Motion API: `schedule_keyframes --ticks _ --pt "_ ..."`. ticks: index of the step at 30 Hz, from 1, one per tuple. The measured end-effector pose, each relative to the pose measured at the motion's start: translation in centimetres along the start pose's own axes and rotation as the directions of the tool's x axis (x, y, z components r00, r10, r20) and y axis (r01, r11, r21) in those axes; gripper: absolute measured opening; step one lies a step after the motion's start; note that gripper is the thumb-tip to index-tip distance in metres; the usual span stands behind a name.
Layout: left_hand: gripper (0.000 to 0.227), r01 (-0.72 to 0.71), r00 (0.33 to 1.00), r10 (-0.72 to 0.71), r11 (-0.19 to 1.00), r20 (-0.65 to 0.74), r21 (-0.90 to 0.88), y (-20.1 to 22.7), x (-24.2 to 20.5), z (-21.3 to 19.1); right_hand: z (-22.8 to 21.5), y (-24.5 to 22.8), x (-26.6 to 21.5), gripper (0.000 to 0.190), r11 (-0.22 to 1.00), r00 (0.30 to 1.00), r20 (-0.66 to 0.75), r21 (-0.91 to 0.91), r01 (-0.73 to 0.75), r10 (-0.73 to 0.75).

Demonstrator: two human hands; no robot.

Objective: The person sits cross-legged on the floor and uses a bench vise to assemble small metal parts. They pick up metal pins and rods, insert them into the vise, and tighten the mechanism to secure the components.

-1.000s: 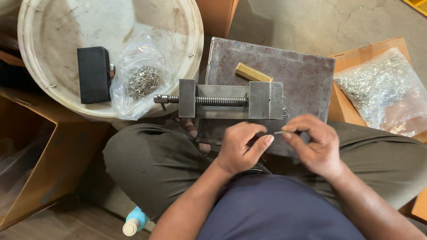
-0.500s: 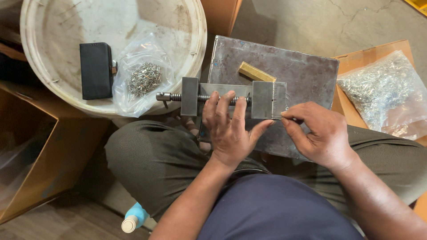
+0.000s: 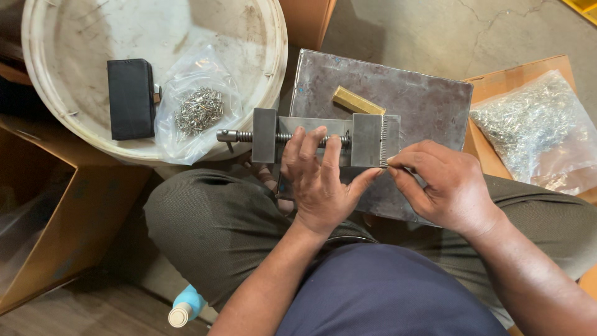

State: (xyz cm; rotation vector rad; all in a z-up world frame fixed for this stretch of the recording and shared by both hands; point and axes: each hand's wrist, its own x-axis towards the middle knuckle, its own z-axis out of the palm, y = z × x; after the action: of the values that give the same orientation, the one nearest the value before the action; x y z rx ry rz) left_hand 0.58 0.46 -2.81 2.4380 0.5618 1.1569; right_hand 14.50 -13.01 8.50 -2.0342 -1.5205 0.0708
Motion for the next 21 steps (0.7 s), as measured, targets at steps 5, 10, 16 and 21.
schedule_keyframes --ticks 5,10,16,21 --pt "0.086 0.005 1.0 -0.005 1.0 0.019 0.009 0.02 -0.11 -0.08 -0.05 -0.1 0.14 0.015 0.998 1.0 0.03 -0.06 -0.001 0.003" --pt "0.085 0.003 1.0 -0.003 1.0 0.024 0.008 0.06 -0.1 -0.09 -0.03 -0.29 0.28 0.016 0.996 0.999 0.044 -0.091 0.004 0.0" --pt "0.084 0.008 1.0 -0.008 1.0 0.025 0.006 0.1 -0.07 -0.16 0.02 -0.37 0.22 0.018 0.997 1.0 0.017 -0.075 0.004 -0.002" --pt "0.084 0.013 0.999 -0.013 1.0 0.034 0.001 0.19 0.08 -0.32 0.4 0.16 -0.52 0.02 0.999 0.999 -0.029 -0.044 0.022 -0.023"
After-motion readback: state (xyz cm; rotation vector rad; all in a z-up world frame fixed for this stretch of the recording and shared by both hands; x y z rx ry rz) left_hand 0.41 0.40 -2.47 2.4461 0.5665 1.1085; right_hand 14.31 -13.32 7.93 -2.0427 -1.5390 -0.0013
